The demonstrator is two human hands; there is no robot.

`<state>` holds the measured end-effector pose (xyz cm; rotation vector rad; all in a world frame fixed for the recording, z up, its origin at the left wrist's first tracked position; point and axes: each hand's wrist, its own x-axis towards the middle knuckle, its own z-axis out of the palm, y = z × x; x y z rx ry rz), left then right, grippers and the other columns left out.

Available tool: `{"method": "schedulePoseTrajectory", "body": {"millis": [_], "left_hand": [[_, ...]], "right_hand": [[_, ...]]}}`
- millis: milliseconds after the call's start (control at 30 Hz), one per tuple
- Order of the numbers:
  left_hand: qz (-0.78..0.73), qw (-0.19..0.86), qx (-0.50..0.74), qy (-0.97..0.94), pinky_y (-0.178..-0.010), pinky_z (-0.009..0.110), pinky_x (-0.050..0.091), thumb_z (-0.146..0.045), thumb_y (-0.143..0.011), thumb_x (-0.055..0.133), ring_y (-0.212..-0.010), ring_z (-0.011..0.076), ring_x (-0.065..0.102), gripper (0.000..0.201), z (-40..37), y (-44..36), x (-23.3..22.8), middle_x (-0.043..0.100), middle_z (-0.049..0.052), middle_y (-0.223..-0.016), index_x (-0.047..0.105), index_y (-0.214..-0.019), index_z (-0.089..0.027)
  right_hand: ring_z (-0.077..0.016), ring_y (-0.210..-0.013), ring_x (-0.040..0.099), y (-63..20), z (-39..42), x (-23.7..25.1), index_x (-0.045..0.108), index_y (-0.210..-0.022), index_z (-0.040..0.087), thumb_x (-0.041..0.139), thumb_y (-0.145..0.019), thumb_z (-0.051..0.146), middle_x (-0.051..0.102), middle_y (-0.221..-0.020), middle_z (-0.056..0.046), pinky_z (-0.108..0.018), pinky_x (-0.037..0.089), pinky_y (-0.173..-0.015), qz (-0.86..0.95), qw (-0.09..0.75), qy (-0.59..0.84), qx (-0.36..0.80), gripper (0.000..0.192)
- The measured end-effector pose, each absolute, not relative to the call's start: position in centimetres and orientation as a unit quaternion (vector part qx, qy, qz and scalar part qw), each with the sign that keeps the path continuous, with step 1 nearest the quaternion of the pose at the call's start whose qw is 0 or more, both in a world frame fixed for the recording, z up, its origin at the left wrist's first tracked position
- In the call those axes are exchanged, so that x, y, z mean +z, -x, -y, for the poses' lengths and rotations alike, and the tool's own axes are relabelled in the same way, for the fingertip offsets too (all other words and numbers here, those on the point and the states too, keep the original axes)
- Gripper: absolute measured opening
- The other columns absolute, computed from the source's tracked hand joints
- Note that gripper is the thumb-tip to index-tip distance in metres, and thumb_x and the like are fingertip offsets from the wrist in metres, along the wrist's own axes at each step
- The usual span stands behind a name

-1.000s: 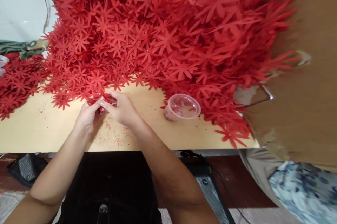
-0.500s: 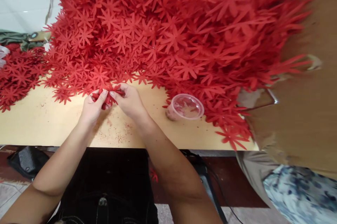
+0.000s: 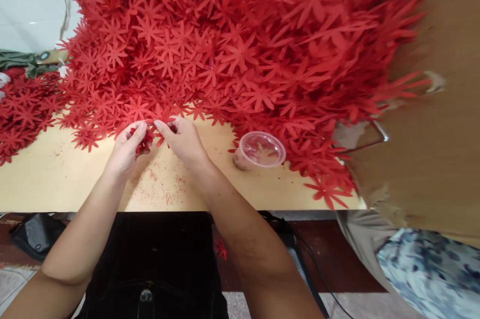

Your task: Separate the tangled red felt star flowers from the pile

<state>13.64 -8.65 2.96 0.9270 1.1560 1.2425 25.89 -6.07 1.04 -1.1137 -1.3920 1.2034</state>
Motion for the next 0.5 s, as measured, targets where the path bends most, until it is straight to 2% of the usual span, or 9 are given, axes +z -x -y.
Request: {"method": "schedulePoseTrajectory", "body": {"millis": [100,200,300,400,500], "left_hand": [[-0.498,0.556,0.545,-0.381,-0.044,0.016,0.030,-0.028,-0.066,0.075,-0.045,0.0024,0.039,0.023,8.0,-13.7,2.6,0.047,-0.006,-0.050,0.057,-0.061,-0.015],[-0.512,0.536,0.584,-0.333,-0.042,0.015,0.027,-0.026,-0.060,0.077,-0.042,0.0015,0.036,0.025,7.3,-12.9,1.9,0.046,-0.008,-0.047,0.055,-0.060,-0.015],[-0.511,0.519,0.613,-0.305,-0.040,0.015,0.025,-0.025,-0.059,0.077,-0.039,0.0014,0.035,0.027,6.6,-11.6,1.7,0.045,-0.009,-0.046,0.052,-0.061,-0.016],[-0.531,0.476,0.629,-0.311,-0.039,0.017,0.025,-0.028,-0.062,0.077,-0.037,0.0022,0.034,0.031,5.3,-10.2,2.1,0.042,-0.010,-0.043,0.048,-0.060,-0.018],[-0.559,0.415,0.629,-0.346,-0.040,0.019,0.027,-0.037,-0.065,0.077,-0.038,0.0035,0.036,0.034,3.4,-8.9,2.6,0.043,-0.009,-0.044,0.048,-0.062,-0.019]], "right_hand": [[-0.0066,-0.051,0.036,-25.8,5.9,0.6,0.048,-0.059,0.019,0.061,-0.073,0.058,0.042,-0.052,0.004,-0.024,0.031,-0.050,0.602,0.460,0.423,0.498,0.044],[-0.0062,-0.052,0.038,-25.8,6.0,0.7,0.046,-0.062,0.019,0.059,-0.079,0.048,0.043,-0.055,0.005,-0.024,0.033,-0.052,0.618,0.436,0.395,0.522,0.036],[-0.0050,-0.049,0.035,-26.0,5.8,0.8,0.043,-0.062,0.019,0.058,-0.082,0.030,0.040,-0.052,0.007,-0.023,0.029,-0.049,0.611,0.407,0.414,0.538,0.027],[-0.0052,-0.049,0.034,-25.5,4.3,0.9,0.041,-0.061,0.019,0.054,-0.082,0.017,0.038,-0.053,0.007,-0.023,0.028,-0.051,0.607,0.426,0.463,0.486,0.025],[-0.0072,-0.055,0.039,-24.0,1.5,1.1,0.043,-0.065,0.019,0.051,-0.083,0.014,0.040,-0.058,0.006,-0.025,0.036,-0.059,0.590,0.478,0.491,0.427,0.021]]}}
